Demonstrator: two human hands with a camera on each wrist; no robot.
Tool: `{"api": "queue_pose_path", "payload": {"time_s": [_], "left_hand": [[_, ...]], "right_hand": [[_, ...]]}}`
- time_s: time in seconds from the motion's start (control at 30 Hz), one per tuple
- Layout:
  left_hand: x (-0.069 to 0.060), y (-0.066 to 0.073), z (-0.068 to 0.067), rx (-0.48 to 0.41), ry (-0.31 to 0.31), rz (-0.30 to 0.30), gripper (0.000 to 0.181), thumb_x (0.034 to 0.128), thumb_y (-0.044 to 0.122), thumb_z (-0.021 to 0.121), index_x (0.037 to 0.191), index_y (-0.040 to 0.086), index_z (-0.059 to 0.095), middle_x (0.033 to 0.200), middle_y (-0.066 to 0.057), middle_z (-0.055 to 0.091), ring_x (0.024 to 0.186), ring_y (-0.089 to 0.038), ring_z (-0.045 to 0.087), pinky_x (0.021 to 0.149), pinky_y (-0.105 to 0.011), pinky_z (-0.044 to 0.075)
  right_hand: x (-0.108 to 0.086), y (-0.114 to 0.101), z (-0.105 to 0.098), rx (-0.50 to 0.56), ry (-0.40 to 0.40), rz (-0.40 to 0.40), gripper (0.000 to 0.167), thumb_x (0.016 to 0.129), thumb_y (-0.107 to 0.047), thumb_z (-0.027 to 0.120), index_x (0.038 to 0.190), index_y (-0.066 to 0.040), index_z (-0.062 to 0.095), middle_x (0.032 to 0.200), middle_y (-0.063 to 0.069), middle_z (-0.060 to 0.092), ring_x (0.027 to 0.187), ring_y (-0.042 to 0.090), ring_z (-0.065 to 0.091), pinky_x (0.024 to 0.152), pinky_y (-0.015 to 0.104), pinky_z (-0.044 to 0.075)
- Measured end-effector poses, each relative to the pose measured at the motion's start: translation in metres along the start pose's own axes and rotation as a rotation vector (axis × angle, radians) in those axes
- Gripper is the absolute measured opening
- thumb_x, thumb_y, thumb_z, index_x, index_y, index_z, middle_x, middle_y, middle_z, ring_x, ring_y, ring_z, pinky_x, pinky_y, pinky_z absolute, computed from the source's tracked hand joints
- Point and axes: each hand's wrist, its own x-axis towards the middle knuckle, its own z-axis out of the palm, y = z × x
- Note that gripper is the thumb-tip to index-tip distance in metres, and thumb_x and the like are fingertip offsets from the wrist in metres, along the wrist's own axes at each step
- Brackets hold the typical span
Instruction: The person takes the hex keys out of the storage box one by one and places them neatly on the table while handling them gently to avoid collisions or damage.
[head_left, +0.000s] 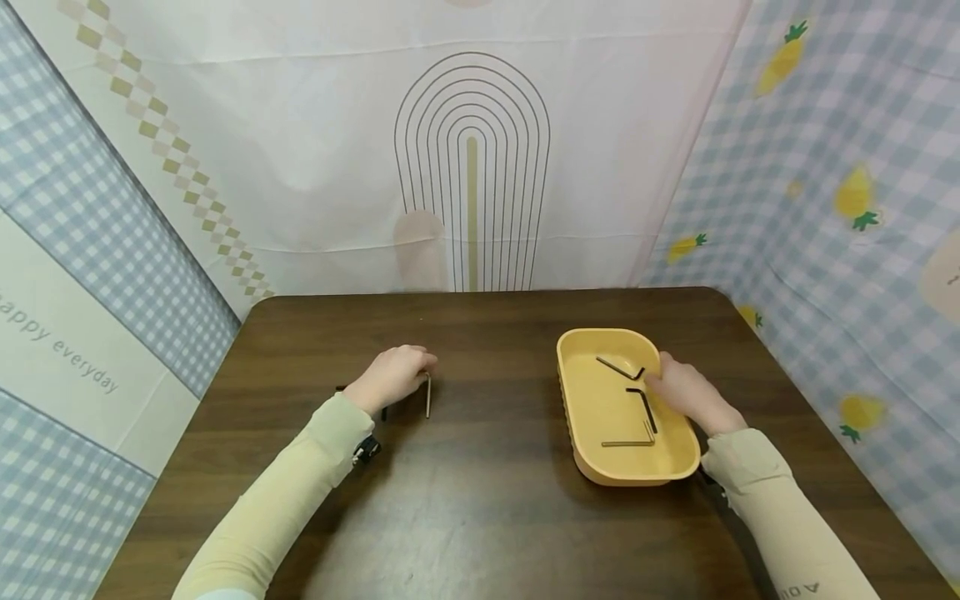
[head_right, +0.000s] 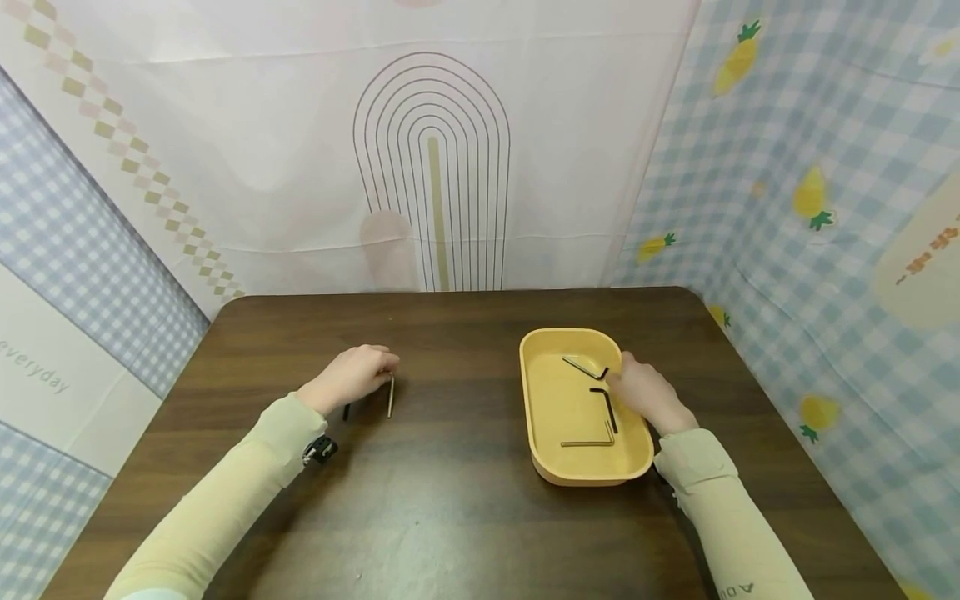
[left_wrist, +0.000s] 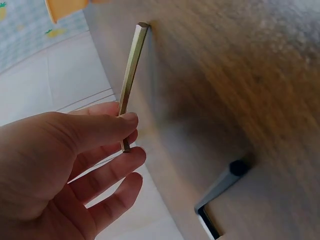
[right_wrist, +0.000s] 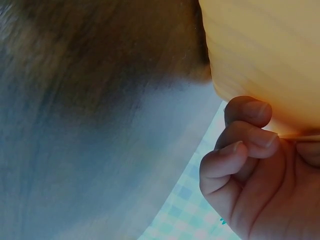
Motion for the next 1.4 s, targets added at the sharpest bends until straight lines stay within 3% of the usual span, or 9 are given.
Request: {"api": "queue_pose_path", "payload": {"time_s": [0.23,0.87,1.07,1.4], "left_hand": [[0.0022,0.0000,0.0044,-0.008,-0.022,-0.004,0.012,0.0891,-0.001,0.070,0.094,0.010,0.073,0.092,-0.004,0.068,0.085,-0.022,0.068,0.074,-0.037,0.056],[0.0003,0.0037,0.0055,-0.004,-0.056,-0.011,0.014,0.0893,-0.004,0.070,0.098,0.007,0.073,0.096,-0.007,0.069,0.091,-0.026,0.069,0.078,-0.040,0.056],[0.0004,0.0043,0.0063,-0.004,-0.069,-0.021,0.018,0.0897,-0.006,0.067,0.101,0.006,0.075,0.099,-0.008,0.070,0.094,-0.027,0.069,0.080,-0.040,0.057],[-0.0009,0.0022,0.0079,-0.011,-0.061,-0.033,0.018,0.0887,-0.007,0.066,0.100,0.006,0.074,0.097,-0.008,0.069,0.092,-0.026,0.069,0.078,-0.039,0.057]], "right_hand": [[0.0017,0.0008,-0.0002,0.015,-0.014,0.009,0.058,0.104,-0.020,0.041,0.140,0.022,0.024,0.096,0.026,0.063,0.072,0.023,0.068,0.061,0.038,0.054],[-0.0011,-0.0010,0.0042,0.020,-0.024,0.016,0.056,0.105,-0.020,0.042,0.140,0.021,0.024,0.095,0.023,0.063,0.073,0.022,0.067,0.061,0.037,0.053],[-0.0023,-0.0025,0.0014,0.007,-0.014,0.008,0.058,0.105,-0.019,0.042,0.141,0.022,0.023,0.099,0.027,0.063,0.075,0.024,0.067,0.063,0.038,0.054],[-0.0004,-0.0015,0.0008,0.004,-0.016,0.021,0.061,0.105,-0.021,0.042,0.143,0.022,0.021,0.099,0.025,0.064,0.074,0.022,0.066,0.063,0.037,0.051]]}}
